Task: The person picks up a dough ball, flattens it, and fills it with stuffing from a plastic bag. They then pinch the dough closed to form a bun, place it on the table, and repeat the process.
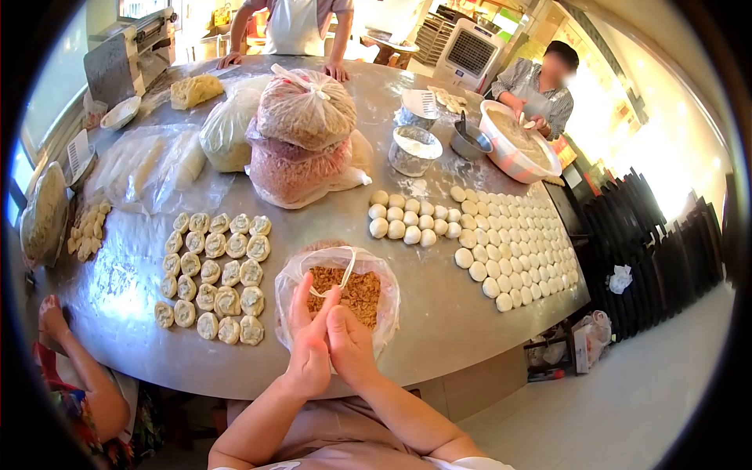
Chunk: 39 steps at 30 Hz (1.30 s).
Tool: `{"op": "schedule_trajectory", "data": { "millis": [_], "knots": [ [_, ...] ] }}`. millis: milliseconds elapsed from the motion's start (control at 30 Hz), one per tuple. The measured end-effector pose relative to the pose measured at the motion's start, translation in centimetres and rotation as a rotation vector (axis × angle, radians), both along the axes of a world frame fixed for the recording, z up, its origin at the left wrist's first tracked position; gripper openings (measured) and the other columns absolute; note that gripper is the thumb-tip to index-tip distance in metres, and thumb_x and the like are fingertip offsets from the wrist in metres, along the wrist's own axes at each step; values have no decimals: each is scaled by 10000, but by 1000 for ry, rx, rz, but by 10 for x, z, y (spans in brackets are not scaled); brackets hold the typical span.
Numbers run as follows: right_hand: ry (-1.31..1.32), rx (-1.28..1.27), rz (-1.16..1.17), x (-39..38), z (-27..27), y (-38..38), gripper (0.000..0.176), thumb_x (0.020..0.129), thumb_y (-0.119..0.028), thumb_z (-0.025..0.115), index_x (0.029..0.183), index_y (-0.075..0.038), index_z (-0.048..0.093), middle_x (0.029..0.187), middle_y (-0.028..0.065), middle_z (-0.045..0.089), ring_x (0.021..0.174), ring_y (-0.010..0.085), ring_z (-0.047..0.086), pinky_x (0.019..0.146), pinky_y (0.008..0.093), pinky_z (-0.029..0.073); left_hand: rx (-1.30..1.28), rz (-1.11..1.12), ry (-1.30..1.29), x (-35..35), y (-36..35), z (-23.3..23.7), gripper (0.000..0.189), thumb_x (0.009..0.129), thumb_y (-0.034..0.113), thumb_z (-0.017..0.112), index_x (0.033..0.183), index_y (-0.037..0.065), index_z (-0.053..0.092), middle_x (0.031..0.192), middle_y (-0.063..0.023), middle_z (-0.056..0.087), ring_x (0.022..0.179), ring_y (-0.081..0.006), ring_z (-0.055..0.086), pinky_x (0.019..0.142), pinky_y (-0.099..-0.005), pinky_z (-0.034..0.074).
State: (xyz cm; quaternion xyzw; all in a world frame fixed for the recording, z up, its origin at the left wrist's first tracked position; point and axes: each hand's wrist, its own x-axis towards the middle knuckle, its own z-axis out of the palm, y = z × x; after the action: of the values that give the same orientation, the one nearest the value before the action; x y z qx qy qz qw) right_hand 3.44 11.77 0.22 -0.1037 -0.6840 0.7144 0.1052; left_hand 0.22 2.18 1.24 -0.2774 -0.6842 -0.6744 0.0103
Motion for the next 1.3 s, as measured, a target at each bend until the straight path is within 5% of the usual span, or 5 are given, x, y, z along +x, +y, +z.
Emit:
{"op": "schedule_trajectory", "data": {
  "millis": [267,733,967,1233,1300],
  "knots": [
    [94,454,-25,-4,14,6,299,1012,-183,433,1136,39,589,1095,198,650,1007,247,644,867,356,495,348,-173,-612,-5,10,-5,1016,879,772,175,1530,6,30,1600,-178,66,1473,-282,95,1166,-394,153],
    [244,-87,156,-13,13,-5,865,945,-684,143,1526,-45,84,1599,162,25,1469,300,69,1167,433,69,442,8,-578,6,13,-3,321,1036,272,460,1199,4,525,1086,-68,614,902,-104,583,832,-247,475],
    [250,87,96,5,2,-14,740,1010,-452,417,1465,69,156,1510,217,228,1378,289,279,1139,390,205,623,241,-622,-11,-4,2,471,1049,307,418,672,35,491,681,-60,574,667,-160,542,715,-313,471],
    [32,-24,97,7,14,-10,376,1034,-357,433,1160,-12,515,959,66,618,813,150,586,721,285,487,507,-47,-570,-3,-8,21,810,938,658,380,1390,-14,384,1455,-184,401,1356,-233,371,1073,-369,325],
    [-76,-29,229,10,10,-7,400,1036,-381,414,1169,-15,510,956,63,621,799,148,583,706,280,484,380,-187,-377,-6,-19,-4,413,990,263,546,1291,-18,513,1325,-180,549,1301,-249,453,1060,-369,371]
  ]
}}
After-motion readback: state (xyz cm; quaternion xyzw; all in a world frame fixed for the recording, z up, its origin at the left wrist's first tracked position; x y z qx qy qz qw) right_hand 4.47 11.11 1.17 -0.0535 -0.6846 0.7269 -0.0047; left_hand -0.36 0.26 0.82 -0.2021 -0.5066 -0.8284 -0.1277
